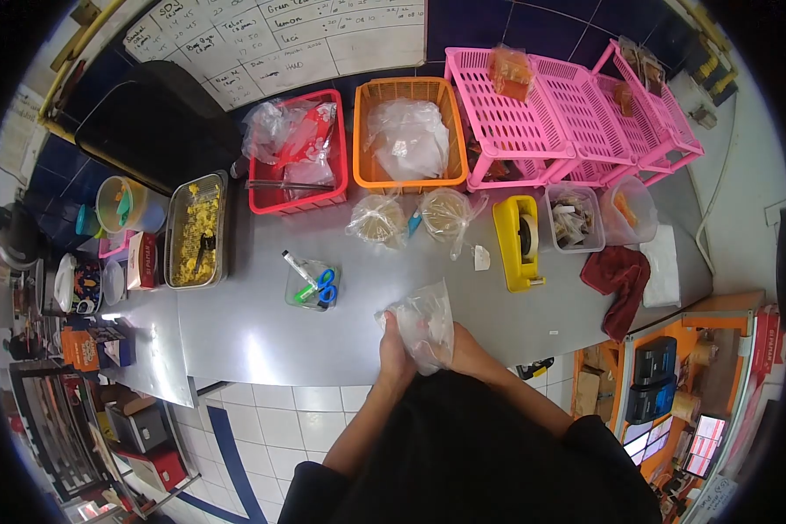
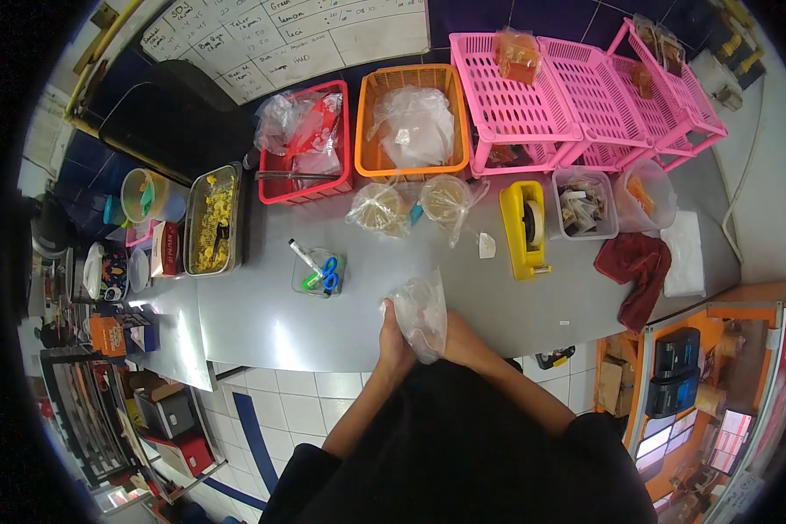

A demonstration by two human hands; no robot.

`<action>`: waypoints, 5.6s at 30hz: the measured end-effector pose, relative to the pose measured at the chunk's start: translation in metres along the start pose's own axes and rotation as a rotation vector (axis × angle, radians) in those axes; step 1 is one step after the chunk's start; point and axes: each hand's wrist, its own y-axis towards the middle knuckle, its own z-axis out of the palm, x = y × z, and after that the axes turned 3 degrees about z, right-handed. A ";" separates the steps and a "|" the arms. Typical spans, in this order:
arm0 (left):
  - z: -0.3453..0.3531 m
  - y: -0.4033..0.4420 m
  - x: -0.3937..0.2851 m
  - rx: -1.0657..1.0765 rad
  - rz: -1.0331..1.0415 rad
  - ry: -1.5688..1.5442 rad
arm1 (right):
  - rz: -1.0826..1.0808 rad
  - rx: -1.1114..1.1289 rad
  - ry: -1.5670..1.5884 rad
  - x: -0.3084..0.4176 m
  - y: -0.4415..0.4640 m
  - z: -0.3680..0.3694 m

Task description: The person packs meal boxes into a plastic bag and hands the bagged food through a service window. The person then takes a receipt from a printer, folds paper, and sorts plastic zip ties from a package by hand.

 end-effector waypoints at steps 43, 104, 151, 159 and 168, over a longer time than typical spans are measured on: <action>-0.051 0.013 -0.030 0.085 -0.030 -0.116 | 0.019 -0.289 -0.112 -0.004 -0.017 0.057; 0.012 -0.070 -0.135 0.986 0.102 1.437 | 0.422 0.462 0.595 0.071 -0.041 0.081; -0.062 -0.076 -0.102 -0.034 0.365 0.736 | 0.473 0.047 0.600 0.050 0.017 0.105; -0.062 -0.074 -0.108 0.067 0.185 0.466 | 0.487 0.048 0.572 0.059 0.013 0.101; -0.059 -0.076 -0.112 0.040 0.232 0.507 | 0.452 0.023 0.671 0.058 0.010 0.104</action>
